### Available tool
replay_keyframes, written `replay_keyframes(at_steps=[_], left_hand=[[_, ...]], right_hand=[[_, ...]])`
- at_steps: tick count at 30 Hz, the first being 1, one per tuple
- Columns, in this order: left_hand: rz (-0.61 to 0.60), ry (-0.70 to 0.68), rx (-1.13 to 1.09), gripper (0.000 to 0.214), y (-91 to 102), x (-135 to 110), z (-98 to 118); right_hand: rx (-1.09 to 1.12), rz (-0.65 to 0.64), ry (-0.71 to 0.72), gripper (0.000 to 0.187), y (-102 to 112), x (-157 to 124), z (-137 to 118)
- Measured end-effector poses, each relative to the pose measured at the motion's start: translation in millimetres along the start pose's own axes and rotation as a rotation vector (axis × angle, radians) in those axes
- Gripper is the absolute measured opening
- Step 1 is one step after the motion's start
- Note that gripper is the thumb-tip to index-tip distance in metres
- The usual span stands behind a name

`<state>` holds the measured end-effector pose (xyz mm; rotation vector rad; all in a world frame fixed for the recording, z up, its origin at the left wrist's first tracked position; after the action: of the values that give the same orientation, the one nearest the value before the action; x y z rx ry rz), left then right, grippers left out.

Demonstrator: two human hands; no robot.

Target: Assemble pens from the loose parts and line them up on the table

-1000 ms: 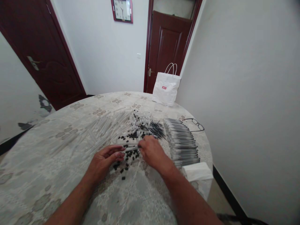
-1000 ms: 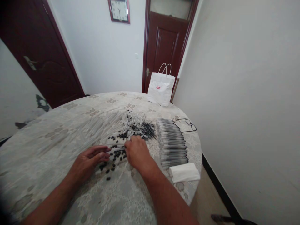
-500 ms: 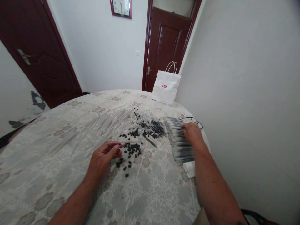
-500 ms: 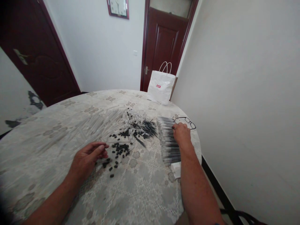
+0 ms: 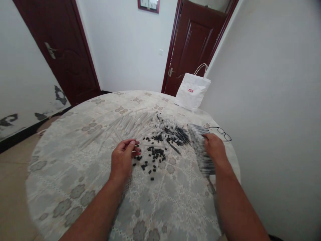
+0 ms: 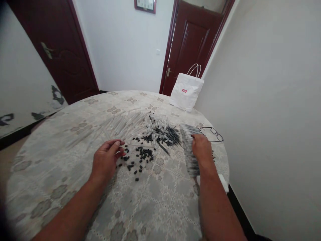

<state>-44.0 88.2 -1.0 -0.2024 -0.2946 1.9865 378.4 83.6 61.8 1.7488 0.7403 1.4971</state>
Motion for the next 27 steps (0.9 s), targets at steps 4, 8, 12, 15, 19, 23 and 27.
replay_keyframes(at_steps=[4,8,12,15,19,23,27], left_hand=[[0.039,0.045,-0.063,0.033,2.9,-1,-2],[0.019,0.082,-0.06,0.033,1.5,-4,-8],[0.025,0.127,-0.088,0.034,3.1,-2,-13],[0.043,0.165,-0.131,0.033,4.1,0,-17],[0.046,0.205,-0.156,0.032,2.9,-1,-20],[0.033,0.232,-0.132,0.034,1.7,-3,-23],[0.014,0.235,-0.092,0.036,-0.7,-4,-24]], right_hand=[[0.316,-0.054,0.186,0.026,-5,-15,-97],[0.345,-0.132,0.359,0.026,-25,-40,-185],[0.235,-0.193,0.464,0.031,-48,-59,-215],[0.174,-0.245,0.472,0.03,-61,-63,-212],[0.135,-0.289,0.457,0.028,-65,-62,-210],[0.079,-0.334,0.437,0.026,-66,-61,-208],[0.048,-0.334,0.417,0.023,-63,-58,-203]])
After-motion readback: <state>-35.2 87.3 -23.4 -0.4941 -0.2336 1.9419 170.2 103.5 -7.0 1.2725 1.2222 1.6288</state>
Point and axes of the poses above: each hand's wrist, its own x-axis towards the middle knuckle, its own y-axis out of the back of the hand, z = x × y, the point moved 9 cm from there along x, towards the middle knuckle, and after that the axes turned 10 degrees about z, right-handed, at the moved point
